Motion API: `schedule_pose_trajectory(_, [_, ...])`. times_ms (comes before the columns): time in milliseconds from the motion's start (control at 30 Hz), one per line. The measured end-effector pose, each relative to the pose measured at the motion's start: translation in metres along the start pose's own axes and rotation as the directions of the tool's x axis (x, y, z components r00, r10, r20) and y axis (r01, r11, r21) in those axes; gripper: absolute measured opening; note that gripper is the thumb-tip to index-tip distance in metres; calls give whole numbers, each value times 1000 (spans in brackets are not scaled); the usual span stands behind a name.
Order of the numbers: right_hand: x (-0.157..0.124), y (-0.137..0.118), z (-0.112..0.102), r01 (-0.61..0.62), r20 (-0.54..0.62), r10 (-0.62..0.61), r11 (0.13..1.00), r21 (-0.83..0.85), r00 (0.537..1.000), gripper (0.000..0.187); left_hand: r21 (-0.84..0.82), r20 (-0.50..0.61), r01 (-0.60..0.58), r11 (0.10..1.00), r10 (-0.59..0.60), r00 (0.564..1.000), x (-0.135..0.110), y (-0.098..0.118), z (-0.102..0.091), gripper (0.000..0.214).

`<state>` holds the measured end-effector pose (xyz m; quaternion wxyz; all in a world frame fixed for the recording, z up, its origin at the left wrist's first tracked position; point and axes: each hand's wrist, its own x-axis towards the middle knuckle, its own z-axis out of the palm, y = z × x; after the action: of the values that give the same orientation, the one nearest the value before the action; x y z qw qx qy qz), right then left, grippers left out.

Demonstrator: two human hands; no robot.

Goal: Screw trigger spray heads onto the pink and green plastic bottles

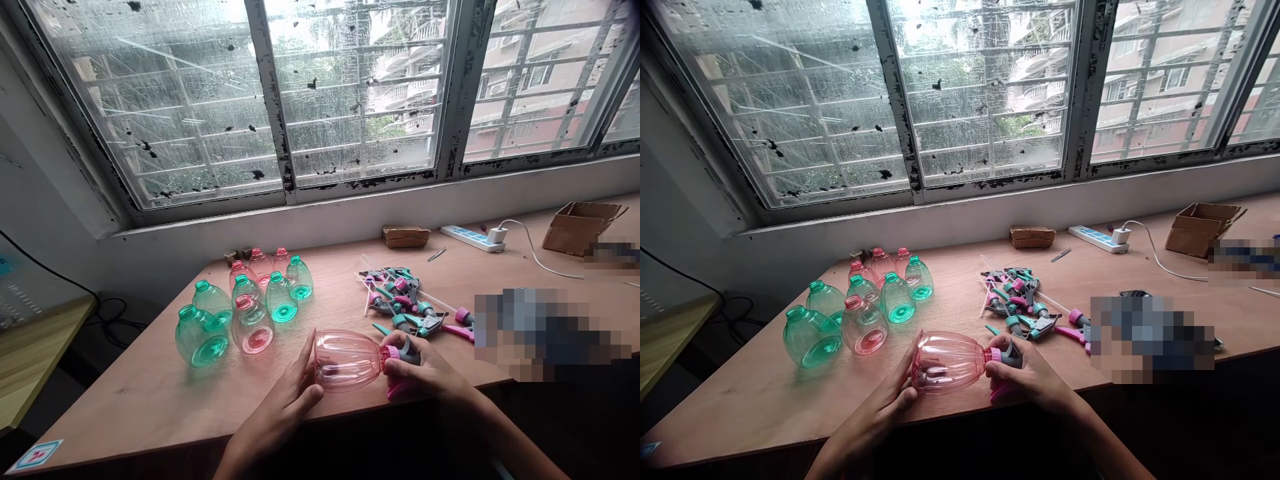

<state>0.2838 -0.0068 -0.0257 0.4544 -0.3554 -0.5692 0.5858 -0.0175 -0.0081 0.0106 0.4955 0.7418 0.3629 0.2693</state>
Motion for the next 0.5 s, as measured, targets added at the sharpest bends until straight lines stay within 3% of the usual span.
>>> schedule_pose_trajectory(500, [2, 5, -2, 26, -24, -27, 1000, -8, 999, 36, 12, -11, 16, 1000, -16, 1000, 1, -1, -1, 78])
